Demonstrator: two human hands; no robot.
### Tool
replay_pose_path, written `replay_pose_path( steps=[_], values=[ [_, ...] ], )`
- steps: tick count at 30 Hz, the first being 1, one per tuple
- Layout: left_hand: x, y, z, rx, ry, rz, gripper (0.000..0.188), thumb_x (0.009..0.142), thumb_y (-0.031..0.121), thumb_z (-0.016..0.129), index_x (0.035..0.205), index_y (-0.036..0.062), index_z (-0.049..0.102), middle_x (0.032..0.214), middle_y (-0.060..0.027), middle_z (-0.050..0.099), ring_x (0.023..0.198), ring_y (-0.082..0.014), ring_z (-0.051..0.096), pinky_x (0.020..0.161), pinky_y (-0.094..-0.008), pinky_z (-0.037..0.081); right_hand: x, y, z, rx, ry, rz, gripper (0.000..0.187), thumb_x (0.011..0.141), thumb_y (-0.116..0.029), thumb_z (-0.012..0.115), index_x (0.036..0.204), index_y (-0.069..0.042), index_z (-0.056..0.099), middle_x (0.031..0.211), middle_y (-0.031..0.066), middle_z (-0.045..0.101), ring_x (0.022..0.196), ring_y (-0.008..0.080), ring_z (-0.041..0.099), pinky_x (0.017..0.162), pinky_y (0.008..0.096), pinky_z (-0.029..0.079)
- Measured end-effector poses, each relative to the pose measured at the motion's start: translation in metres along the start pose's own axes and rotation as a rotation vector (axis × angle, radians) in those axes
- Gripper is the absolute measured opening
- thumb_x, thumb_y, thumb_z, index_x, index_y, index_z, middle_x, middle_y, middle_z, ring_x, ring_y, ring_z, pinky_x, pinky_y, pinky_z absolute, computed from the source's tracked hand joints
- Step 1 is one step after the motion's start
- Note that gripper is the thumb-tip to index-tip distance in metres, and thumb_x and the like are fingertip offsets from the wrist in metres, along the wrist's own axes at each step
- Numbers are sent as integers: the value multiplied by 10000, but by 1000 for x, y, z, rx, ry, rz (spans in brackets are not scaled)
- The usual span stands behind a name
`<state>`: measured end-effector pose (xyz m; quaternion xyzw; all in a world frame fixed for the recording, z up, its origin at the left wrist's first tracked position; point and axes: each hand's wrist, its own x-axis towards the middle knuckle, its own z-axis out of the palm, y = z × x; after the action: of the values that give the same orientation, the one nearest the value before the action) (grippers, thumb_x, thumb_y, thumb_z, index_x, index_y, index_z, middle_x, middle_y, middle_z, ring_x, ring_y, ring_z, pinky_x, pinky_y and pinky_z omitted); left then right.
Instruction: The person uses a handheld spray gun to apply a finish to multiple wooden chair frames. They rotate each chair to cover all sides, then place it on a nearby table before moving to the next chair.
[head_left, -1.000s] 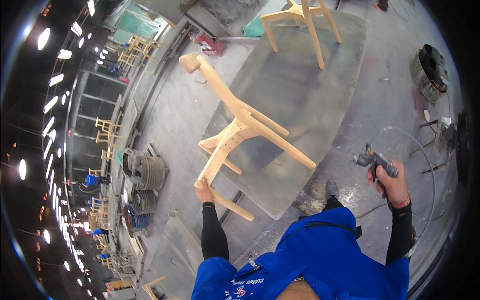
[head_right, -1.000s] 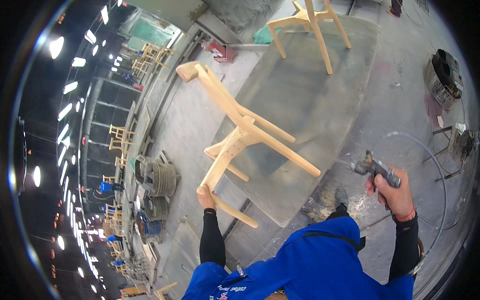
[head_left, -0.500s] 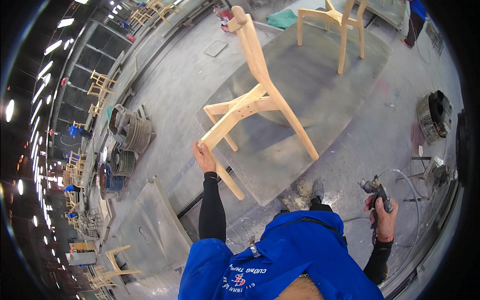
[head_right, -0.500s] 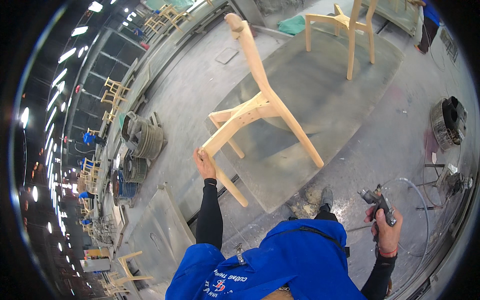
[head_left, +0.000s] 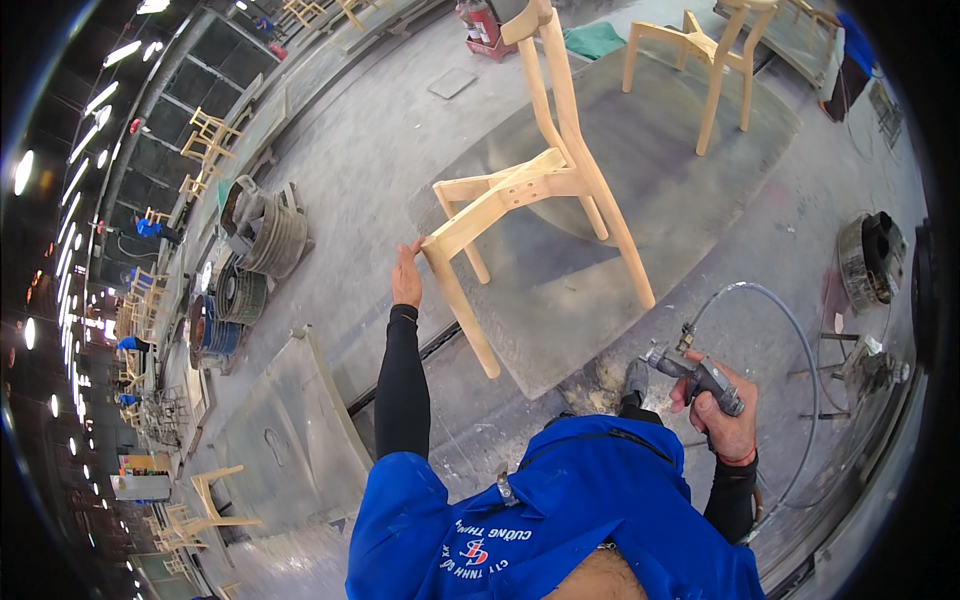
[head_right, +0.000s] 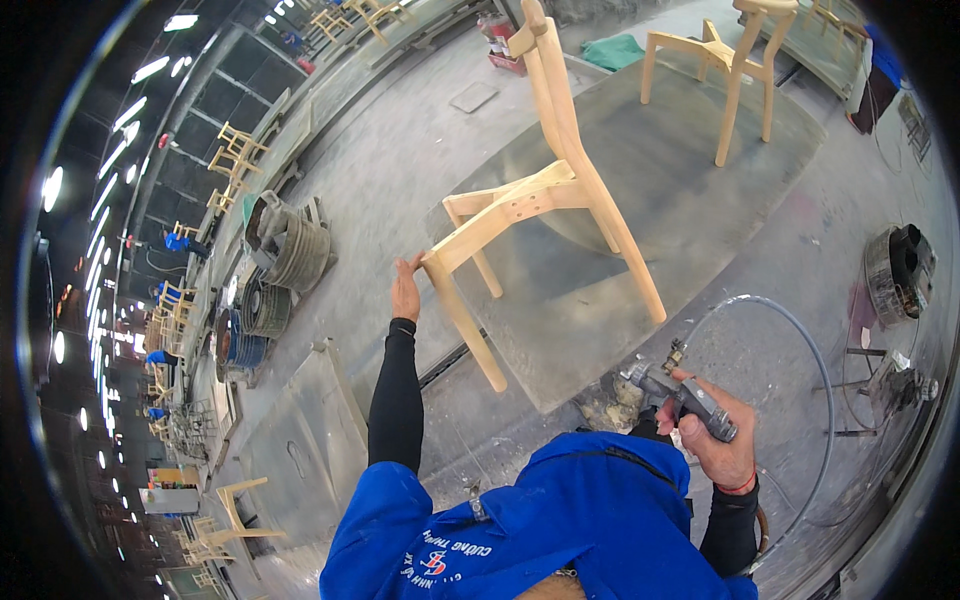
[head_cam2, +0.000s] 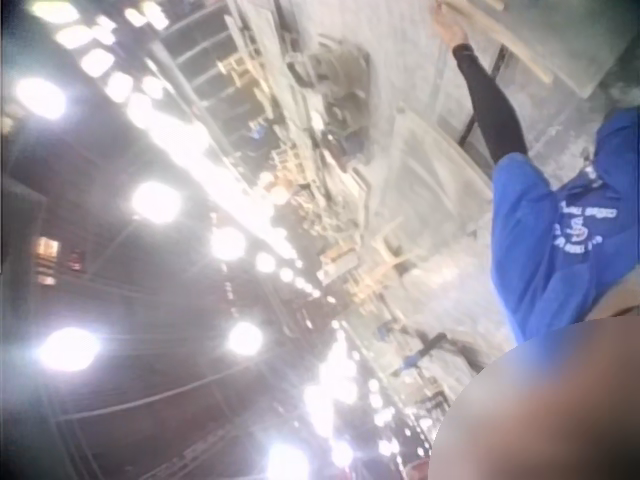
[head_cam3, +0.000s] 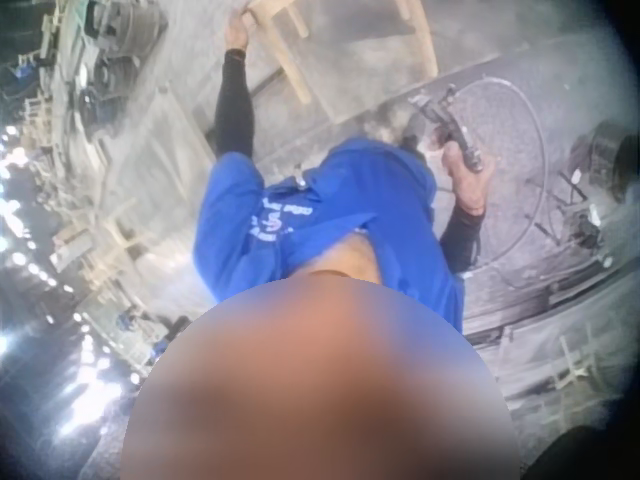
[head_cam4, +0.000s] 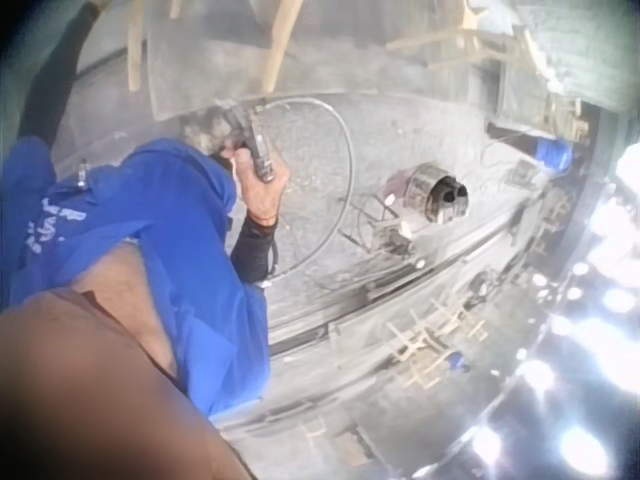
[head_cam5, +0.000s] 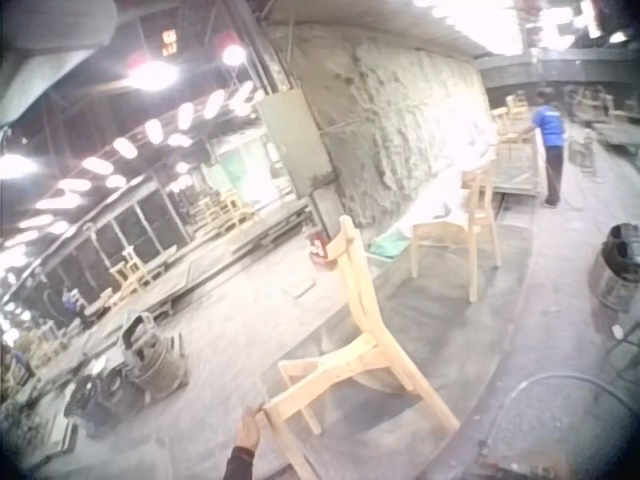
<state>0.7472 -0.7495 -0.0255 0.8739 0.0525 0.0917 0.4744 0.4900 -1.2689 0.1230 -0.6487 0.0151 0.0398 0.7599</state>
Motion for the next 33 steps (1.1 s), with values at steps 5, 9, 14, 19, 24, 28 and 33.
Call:
replay_pose_path(
  steps=[5, 9, 14, 19, 24, 28, 33],
  values=[
    [7, 9, -3, 3, -35, -46, 899, 1053, 719, 136, 1425, 72, 638, 1534, -266, 505, 1531, -373, 336, 1261, -411, 196, 0, 9, 1, -9, 49, 26, 762, 927, -481, 778, 1393, 88, 580, 903, 145, 723, 683, 117, 651, 501, 213, 425],
    [17, 5, -5, 18, -64, -66, 930, 1037, 746, 132, 1420, 68, 640, 1539, -272, 495, 1536, -380, 325, 1263, -406, 189, -2, 13, 5, -14, 40, -6, 783, 919, -501, 779, 1392, 89, 578, 888, 143, 717, 627, 100, 613, 479, 206, 400],
    [26, 2, -6, 39, -85, -20, 940, 1032, 751, 136, 1402, 58, 653, 1538, -287, 488, 1530, -384, 338, 1253, -393, 206, -7, 17, 10, 12, 113, 2, 792, 913, -513, 782, 1387, 89, 582, 887, 147, 714, 639, 106, 622, 471, 212, 404],
    [30, 9, -4, 114, -46, -7, 928, 1021, 769, 174, 1360, 76, 690, 1454, -335, 544, 1457, -432, 438, 1201, -406, 306, -16, 27, 2, -37, -65, 171, 639, 954, -366, 773, 1371, 86, 599, 928, 148, 725, 721, 141, 669, 545, 236, 476],
    [41, 13, -7, 178, -70, -5, 860, 1037, 729, 232, 1293, 77, 731, 1276, -328, 658, 1308, -440, 573, 1134, -426, 381, -28, 50, 1, -140, -214, 494, 465, 1000, -189, 707, 1366, 83, 613, 969, 122, 739, 839, 169, 694, 755, 307, 571],
    [54, 15, -6, 417, -152, 77, 642, 1061, 586, 409, 1184, 77, 779, 1134, -267, 733, 1185, -429, 638, 1094, -470, 410, -25, 78, 4, -164, -154, 467, 475, 993, -195, 714, 1380, 62, 616, 965, 96, 740, 809, 138, 678, 744, 292, 560],
    [60, 32, -3, 641, -146, 247, 448, 1041, 445, 528, 1144, 96, 789, 1059, -210, 757, 1075, -399, 684, 1088, -497, 403, 30, 141, 21, -306, -97, 349, 487, 984, -195, 727, 1399, 34, 615, 947, 57, 730, 762, 100, 649, 704, 273, 544]
  ],
)
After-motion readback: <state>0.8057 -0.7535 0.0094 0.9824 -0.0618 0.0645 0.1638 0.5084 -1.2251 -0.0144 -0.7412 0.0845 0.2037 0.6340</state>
